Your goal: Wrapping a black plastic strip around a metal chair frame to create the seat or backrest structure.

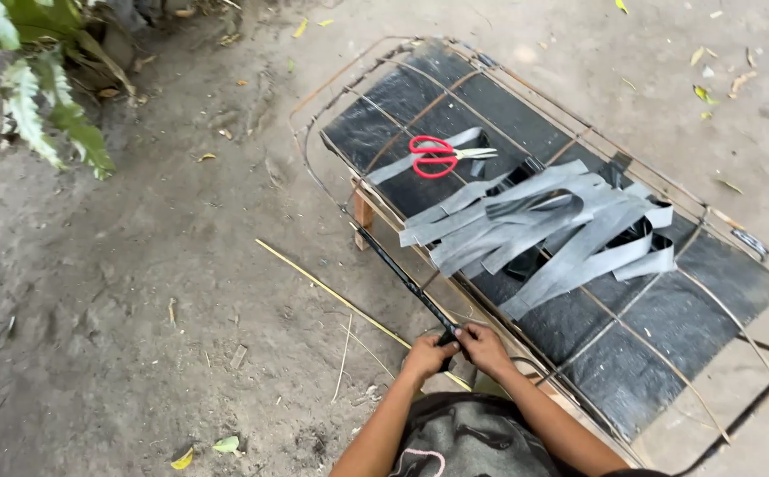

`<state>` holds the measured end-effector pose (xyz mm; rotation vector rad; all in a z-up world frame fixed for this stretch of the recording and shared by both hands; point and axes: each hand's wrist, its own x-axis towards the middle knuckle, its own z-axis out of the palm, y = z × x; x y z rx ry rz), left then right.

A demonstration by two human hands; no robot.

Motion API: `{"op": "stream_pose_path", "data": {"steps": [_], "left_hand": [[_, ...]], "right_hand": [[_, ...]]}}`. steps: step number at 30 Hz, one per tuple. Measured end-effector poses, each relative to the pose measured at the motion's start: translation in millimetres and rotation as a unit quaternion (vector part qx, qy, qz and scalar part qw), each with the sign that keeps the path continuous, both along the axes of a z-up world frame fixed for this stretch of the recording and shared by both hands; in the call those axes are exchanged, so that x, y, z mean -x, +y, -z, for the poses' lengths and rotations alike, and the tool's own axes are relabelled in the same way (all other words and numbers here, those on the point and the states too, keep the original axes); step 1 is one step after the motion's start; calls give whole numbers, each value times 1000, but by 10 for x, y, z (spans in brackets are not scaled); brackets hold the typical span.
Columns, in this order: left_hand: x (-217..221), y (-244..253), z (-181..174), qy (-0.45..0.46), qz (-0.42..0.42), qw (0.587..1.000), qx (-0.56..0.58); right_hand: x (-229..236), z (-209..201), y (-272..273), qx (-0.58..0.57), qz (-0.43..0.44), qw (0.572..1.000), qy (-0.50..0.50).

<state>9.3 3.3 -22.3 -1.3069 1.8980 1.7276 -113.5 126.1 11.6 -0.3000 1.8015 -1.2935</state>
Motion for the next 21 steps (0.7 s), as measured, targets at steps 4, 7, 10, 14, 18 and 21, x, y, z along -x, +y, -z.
{"op": "stream_pose_path", "data": {"steps": [4,7,10,14,18,21], "left_hand": [[-159,134,-273,51,-21,998,-5],[-288,132,-223,25,3,998,49],[-295,56,-300,5,53,995,88],[-276,49,-492,-32,91,990,101],[-244,27,-631,-55,123,984,115],[-212,38,-805,-92,140,981,99]], "right_hand": [[-7,-16,-7,-78,-46,996,-9],[-9,-94,-11,-84,-53,995,0],[0,-35,-38,-69,-34,996,-35],[26,36,-26,-88,-54,994,-23],[57,147,-33,-69,-50,995,-45],[50,272,-30,-60,-49,996,-42]]}}
